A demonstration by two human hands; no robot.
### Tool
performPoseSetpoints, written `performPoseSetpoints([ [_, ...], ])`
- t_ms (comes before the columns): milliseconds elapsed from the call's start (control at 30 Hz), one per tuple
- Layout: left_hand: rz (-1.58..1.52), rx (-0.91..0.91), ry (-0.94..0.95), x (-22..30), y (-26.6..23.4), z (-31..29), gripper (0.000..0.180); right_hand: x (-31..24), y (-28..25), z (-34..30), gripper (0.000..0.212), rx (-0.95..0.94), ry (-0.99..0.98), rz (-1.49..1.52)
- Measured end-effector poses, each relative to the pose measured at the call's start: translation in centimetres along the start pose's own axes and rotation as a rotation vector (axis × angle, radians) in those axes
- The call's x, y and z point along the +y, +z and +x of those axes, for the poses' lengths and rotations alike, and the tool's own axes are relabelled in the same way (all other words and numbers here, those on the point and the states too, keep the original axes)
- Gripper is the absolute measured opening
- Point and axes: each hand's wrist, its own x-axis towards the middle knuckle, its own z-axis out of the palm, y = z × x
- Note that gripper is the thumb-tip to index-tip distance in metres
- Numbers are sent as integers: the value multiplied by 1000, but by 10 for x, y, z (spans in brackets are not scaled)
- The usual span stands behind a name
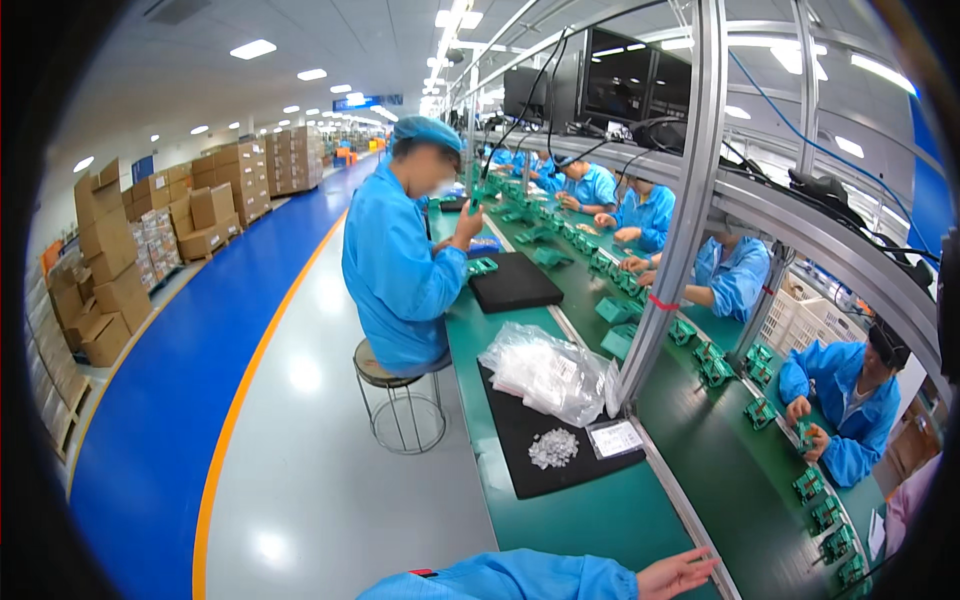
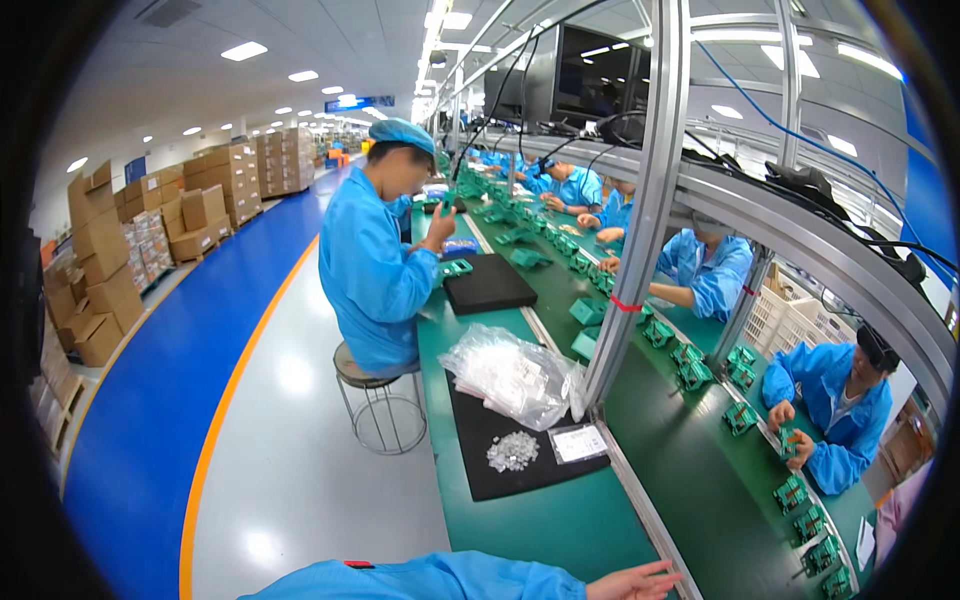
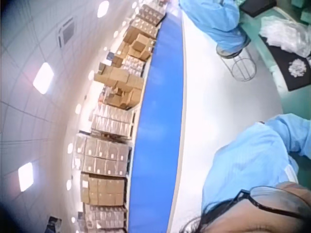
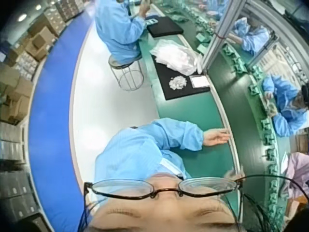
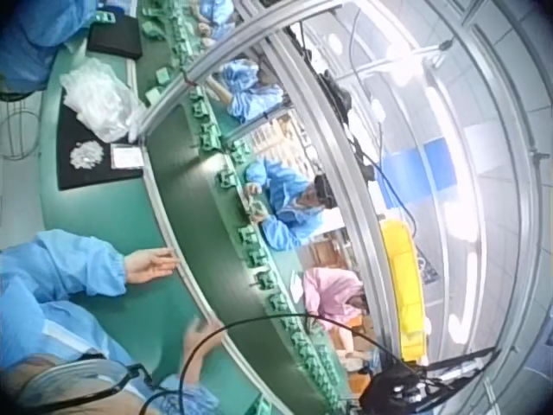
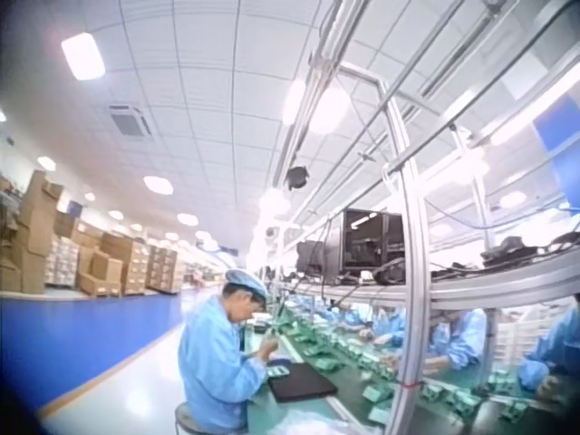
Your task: The person assembles small electronic components into a green plastic housing by hand, inserting an electronic circuit board and white plastic pins into the housing.
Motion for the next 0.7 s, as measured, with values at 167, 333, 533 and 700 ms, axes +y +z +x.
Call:
performPoseSetpoints([
  [167, -179, -34, -103, 18, 8, -10, 32, -112, 53, 48, 30, -97, -396, 476],
  [333, -91, 186, 18, 24, 1, -1, 27, -116, 74, 44, 29, 2, -290, 681],
  [533, -103, 95, -48, 18, -14, 1, 37, -108, 79, 46, 24, -157, -166, 678],
  [700, -23, 66, -87, 31, 6, -7, 38, -105, 81, 50, 16, -204, -149, 709],
])
